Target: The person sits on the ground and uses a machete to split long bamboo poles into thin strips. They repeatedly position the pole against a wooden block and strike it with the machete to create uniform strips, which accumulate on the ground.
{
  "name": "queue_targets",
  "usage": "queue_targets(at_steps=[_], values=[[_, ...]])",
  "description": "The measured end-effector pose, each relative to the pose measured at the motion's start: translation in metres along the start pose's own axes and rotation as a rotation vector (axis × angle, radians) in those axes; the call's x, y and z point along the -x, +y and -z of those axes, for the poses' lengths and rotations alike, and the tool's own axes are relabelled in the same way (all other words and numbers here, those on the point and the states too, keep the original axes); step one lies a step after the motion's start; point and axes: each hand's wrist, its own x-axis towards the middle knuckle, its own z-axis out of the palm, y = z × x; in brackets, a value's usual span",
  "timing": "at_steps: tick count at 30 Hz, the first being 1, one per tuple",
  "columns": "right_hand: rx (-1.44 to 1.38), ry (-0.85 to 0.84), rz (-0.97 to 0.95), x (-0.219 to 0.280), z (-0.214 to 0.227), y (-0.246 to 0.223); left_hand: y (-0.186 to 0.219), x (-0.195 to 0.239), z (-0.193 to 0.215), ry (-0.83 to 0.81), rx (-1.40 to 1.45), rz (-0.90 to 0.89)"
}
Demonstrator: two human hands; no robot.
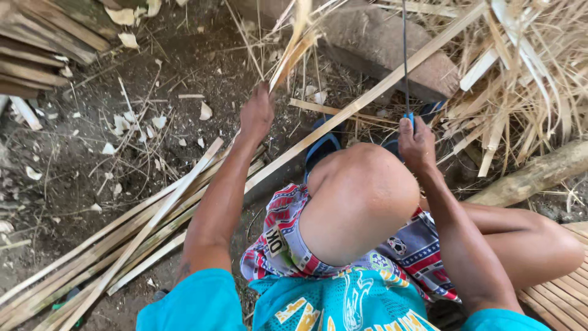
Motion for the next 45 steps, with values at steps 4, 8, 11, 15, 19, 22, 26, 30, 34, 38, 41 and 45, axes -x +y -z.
queue_targets(at_steps=[4,8,11,15,19,22,26,30,34,38,41,45], values=[[-0.221,0.014,-0.089,0.011,0.002,0.0,0.087,-0.05,0.022,0.291,0.021,-0.464],[-0.495,0.063,-0.096,0.022,0.013,0.015,0.21,-0.085,0.041,0.141,0.141,-0.52],[-0.687,0.164,-0.048,0.033,0.014,0.021,0.289,-0.101,0.021,-0.12,0.014,-0.428],[-0.941,0.248,-0.041,0.044,0.015,0.029,0.293,-0.105,-0.064,-0.188,0.098,-0.625],[-1.005,0.263,-0.126,0.047,0.02,0.034,0.221,-0.096,-0.146,-0.384,0.096,-0.648],[-0.929,0.241,-0.141,0.051,0.025,0.031,0.178,-0.103,-0.146,-0.289,-0.244,-0.5],[-0.701,0.263,-0.074,0.051,0.04,0.006,0.182,-0.12,-0.12,-0.411,-0.243,-0.484],[-0.502,0.289,0.292,0.049,0.059,-0.008,0.197,-0.1,-0.148,-0.625,0.058,-0.447],[-0.324,0.245,0.258,0.035,0.034,0.028,0.187,-0.102,-0.169,-0.643,0.177,-0.294],[-0.124,-0.006,-0.193,0.017,0.015,0.084,0.183,-0.106,-0.159,-0.534,-0.009,-0.478],[-0.45,-0.009,-0.315,0.019,0.003,0.094,0.189,-0.102,-0.125,-0.613,-0.207,-0.42],[-0.713,-0.001,-0.351,0.02,0.008,0.088,0.255,-0.119,-0.065,-0.424,-0.457,-0.633]])
